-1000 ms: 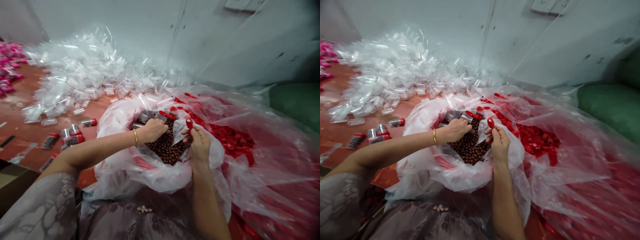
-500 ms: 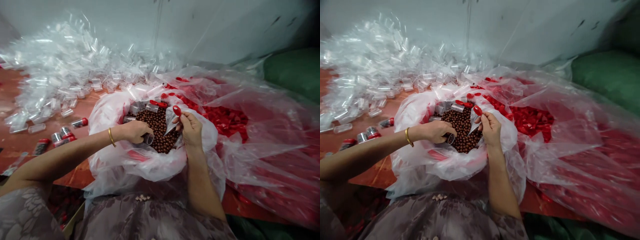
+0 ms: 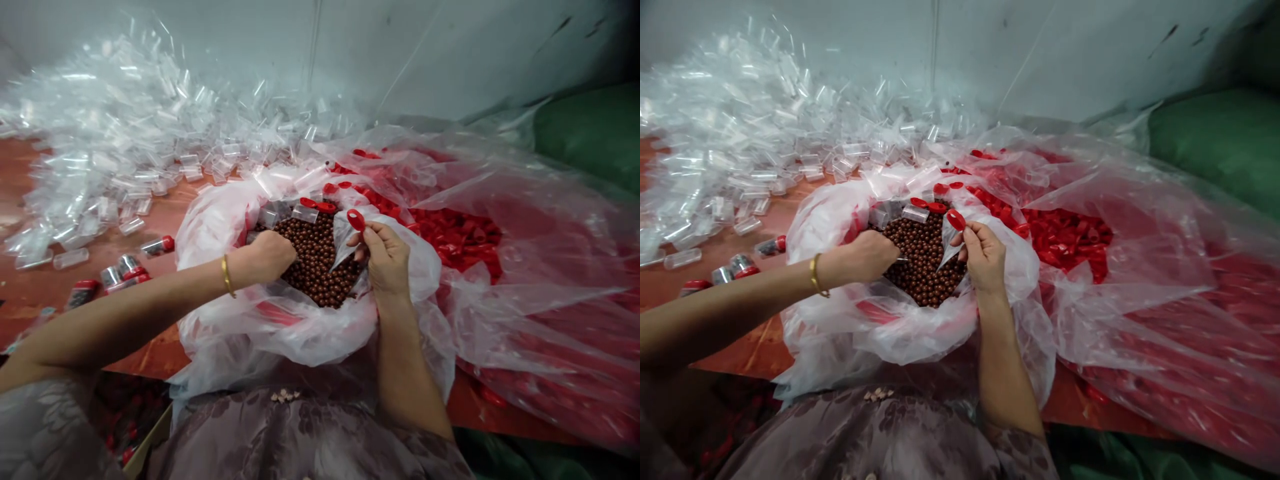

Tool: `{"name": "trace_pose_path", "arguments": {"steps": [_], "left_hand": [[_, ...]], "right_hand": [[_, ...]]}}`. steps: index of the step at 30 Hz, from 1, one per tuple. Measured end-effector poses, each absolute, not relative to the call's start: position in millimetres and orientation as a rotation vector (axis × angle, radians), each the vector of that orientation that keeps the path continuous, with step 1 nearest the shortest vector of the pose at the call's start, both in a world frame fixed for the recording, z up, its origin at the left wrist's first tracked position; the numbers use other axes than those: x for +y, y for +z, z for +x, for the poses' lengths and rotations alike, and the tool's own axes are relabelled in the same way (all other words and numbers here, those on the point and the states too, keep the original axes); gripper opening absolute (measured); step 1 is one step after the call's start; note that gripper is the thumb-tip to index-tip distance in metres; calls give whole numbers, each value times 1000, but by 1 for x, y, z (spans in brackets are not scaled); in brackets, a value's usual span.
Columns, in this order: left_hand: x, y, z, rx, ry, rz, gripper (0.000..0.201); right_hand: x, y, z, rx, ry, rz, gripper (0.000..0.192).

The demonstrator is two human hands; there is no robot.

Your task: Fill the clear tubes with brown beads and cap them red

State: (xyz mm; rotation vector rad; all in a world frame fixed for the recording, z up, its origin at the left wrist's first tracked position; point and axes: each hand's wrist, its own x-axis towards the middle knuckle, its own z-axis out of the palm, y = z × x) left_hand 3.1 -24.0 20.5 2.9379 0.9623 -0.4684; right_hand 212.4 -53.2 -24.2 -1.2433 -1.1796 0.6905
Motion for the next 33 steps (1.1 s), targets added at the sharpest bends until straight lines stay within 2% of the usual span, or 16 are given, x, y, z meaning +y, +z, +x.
{"name": "trace_pose_path", "arguments": {"steps": [4, 8, 13, 16, 21, 29, 33], "left_hand": [[-21, -5, 29, 971, -270, 2842, 26], [-12, -12, 23, 1103, 76, 2532, 17], [-11, -11, 6, 832, 487, 1942, 16], [-20, -12, 4, 630, 620, 1520, 26], [-37, -13, -7, 535, 681, 1214, 43], [-45, -15, -18, 533, 583, 1145, 35], [-47, -16, -15, 520, 601, 1257, 35]], "right_hand": [[-54, -23, 212, -1156, 689, -1255, 19], [-54, -24, 212, -1124, 701, -1249, 20], [-54, -25, 212, -1102, 735, -1232, 18], [-56, -23, 210, -1145, 768, -1233, 17], [-61, -18, 200, -1240, 833, -1216, 27], [-67, -8, 179, -1230, 1217, -1181, 31], [-66, -3, 175, -1285, 1257, -1137, 30]]}}
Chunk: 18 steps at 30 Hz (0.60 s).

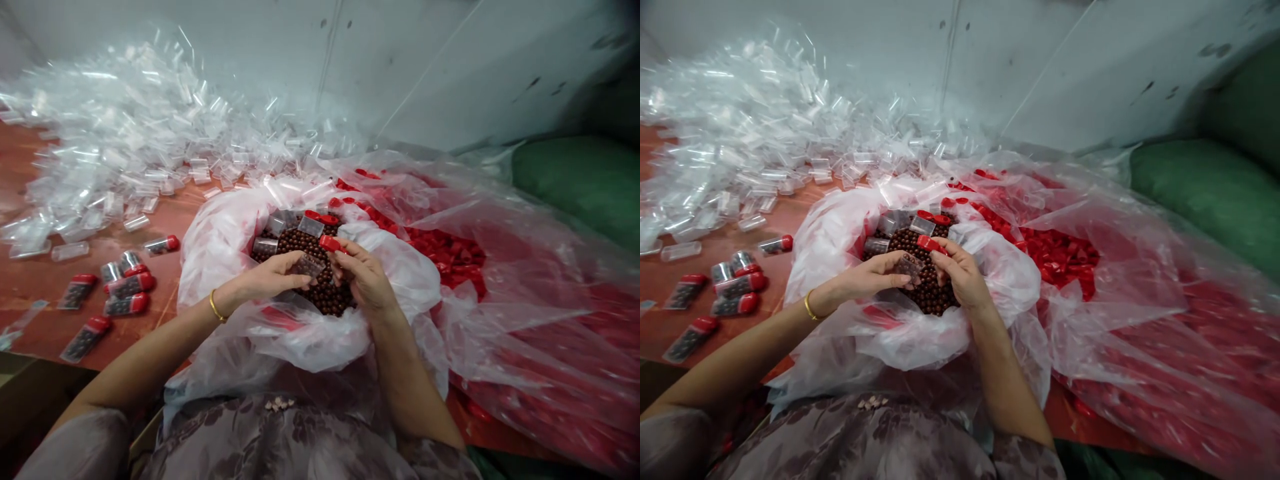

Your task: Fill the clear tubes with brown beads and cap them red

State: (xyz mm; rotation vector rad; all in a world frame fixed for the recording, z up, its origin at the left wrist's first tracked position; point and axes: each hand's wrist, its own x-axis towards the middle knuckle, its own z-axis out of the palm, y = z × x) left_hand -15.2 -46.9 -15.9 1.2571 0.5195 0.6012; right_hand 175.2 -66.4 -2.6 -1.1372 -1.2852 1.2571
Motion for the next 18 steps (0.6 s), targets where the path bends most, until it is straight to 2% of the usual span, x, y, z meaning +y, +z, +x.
{"name": "trace_pose_path", "arguments": {"steps": [11, 18], "left_hand": [[-47, -21, -17, 493, 590, 1399, 32], [-48, -17, -20, 621, 533, 1541, 25]], "right_hand": [[-65, 0, 171, -1664, 1076, -1123, 20], [-59, 10, 173, -1824, 1130, -1213, 17]]}}
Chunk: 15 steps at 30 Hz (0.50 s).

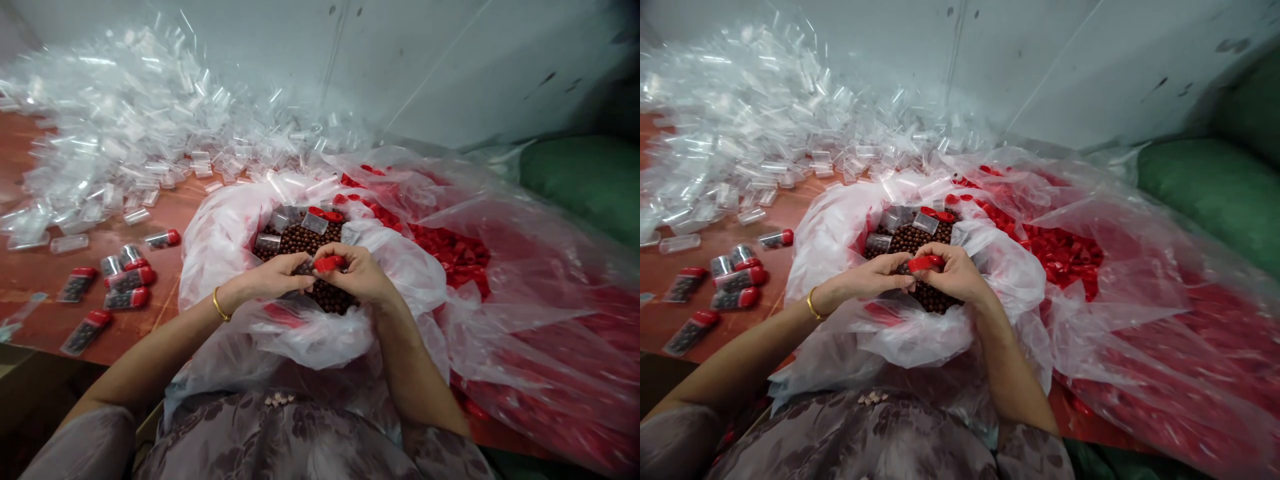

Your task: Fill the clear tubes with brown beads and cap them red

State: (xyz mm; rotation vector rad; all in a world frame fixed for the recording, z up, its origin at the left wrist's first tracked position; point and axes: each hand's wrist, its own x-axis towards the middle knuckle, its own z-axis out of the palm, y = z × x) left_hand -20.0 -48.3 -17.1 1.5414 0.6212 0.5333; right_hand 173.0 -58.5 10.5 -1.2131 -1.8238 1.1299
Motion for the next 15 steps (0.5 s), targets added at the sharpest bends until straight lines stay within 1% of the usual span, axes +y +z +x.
{"name": "trace_pose_path", "arguments": {"steps": [2, 8, 11, 15], "left_hand": [[-48, -17, -20, 610, 568, 1523, 26], [-49, -17, -15, 515, 678, 1249, 37], [-49, -17, -14, 521, 707, 1197, 39], [-49, -17, -15, 528, 718, 1231, 34]], "right_hand": [[-57, 10, 174, -1768, 1193, -1204, 21], [-57, -1, 176, -1315, 1379, -1167, 38], [-62, -8, 177, -1289, 1284, -1185, 38], [-70, -7, 177, -1501, 1060, -1194, 29]]}}
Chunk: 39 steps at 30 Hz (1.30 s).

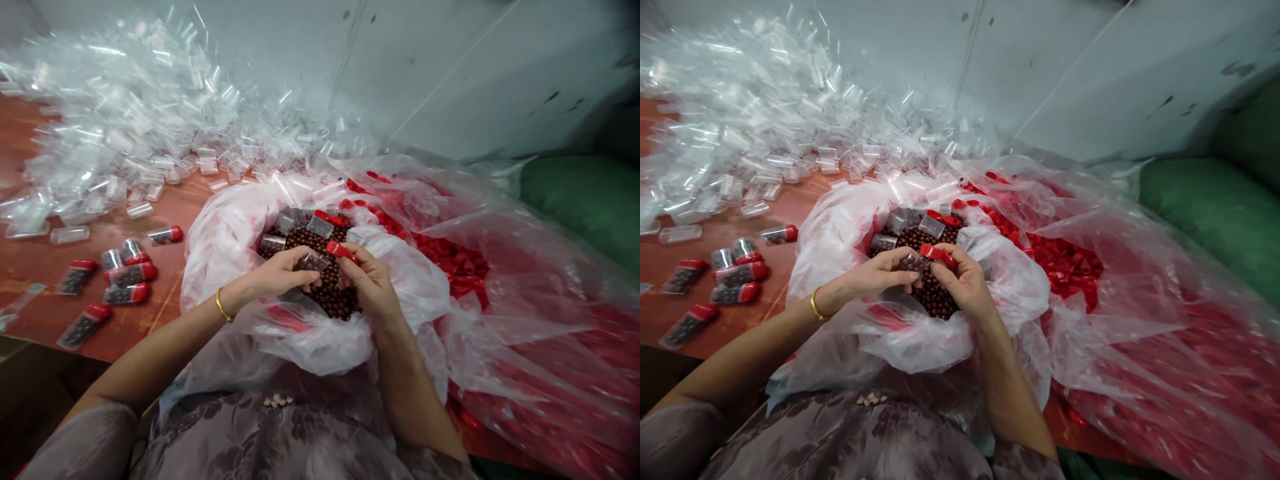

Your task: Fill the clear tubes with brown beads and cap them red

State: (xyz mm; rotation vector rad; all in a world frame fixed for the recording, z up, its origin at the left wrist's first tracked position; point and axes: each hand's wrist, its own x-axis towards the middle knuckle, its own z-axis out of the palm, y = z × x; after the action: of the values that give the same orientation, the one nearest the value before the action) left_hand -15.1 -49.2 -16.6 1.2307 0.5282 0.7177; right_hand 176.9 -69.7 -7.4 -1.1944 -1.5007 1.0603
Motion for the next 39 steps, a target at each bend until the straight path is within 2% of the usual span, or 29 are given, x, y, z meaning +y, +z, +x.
{"name": "trace_pose_path", "arguments": {"steps": [3, 7, 15, 19, 24, 28, 39], "left_hand": [[-50, -14, -18, 510, 643, 1243, 31], [-50, -10, -22, 489, 543, 1255, 28], [-49, -14, -17, 522, 672, 1325, 31], [-50, -19, -16, 601, 726, 1411, 30], [-51, -21, -17, 653, 729, 1505, 25], [-51, -20, -18, 658, 716, 1528, 25], [-50, -23, -17, 749, 790, 1603, 29]], "right_hand": [[-69, 4, 175, -1753, 1020, -1148, 28], [-60, 17, 174, -1930, 1144, -1124, 21], [-60, -7, 186, -1574, 1213, -1268, 36], [-71, -18, 182, -1525, 1045, -1321, 40], [-79, -15, 177, -1707, 773, -1349, 35], [-82, -12, 173, -1836, 599, -1269, 39], [-88, -21, 170, -2021, 461, -1212, 44]]}}
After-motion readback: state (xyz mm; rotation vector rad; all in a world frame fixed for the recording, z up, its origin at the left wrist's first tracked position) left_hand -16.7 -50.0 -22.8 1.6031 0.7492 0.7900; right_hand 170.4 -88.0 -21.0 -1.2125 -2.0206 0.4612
